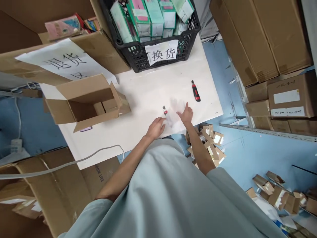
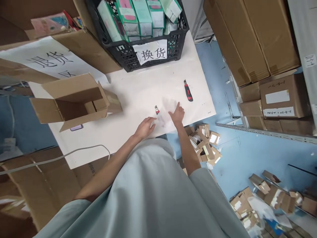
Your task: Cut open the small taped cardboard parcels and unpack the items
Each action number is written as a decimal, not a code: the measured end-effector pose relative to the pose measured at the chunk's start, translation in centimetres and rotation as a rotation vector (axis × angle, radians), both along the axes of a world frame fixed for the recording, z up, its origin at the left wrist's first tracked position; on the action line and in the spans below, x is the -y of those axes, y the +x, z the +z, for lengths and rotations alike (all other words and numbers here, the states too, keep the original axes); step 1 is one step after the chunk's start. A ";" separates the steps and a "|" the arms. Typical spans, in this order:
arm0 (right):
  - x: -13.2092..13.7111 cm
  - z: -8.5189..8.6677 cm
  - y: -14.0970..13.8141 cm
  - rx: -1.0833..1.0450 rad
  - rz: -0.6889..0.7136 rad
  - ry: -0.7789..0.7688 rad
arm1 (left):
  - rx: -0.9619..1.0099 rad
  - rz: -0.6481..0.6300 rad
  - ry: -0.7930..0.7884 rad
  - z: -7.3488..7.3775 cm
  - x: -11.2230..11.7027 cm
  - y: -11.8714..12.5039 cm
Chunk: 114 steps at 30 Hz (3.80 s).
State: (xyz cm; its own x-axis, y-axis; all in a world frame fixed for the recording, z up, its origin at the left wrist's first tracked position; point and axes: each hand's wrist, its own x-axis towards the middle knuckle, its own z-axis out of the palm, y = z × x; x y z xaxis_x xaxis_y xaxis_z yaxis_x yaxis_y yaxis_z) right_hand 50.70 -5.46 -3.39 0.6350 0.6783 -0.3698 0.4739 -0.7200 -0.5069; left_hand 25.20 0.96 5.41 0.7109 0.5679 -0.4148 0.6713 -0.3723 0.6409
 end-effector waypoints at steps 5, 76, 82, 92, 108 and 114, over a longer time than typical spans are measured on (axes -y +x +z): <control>0.4 -0.6 1.3 0.006 0.031 0.089 | 0.011 0.061 0.011 -0.2 0.1 1.4; -25.9 16.8 -35.2 0.289 1.134 -0.293 | -0.131 0.617 0.183 7.8 -18.3 -25.7; -23.6 17.9 -32.4 0.283 1.130 -0.117 | -0.206 0.591 0.263 8.3 -17.4 -23.6; -8.6 13.5 -9.7 0.208 0.367 -0.007 | 0.058 0.437 0.349 10.2 -10.7 -12.7; -3.0 3.9 -6.2 0.248 0.429 -0.519 | -0.080 0.229 0.053 4.6 -3.9 -1.6; -3.6 6.0 -4.3 0.108 0.325 -0.406 | -0.012 0.310 0.030 5.0 -4.3 -2.3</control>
State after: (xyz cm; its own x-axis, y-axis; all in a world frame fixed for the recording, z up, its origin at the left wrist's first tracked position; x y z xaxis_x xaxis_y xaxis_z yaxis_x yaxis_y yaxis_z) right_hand 46.44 -1.83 2.60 0.4649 0.6622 -0.5877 0.7392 -0.6556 -0.1540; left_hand 22.92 5.28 10.40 0.4970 0.7692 -0.4017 0.7633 -0.1673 0.6240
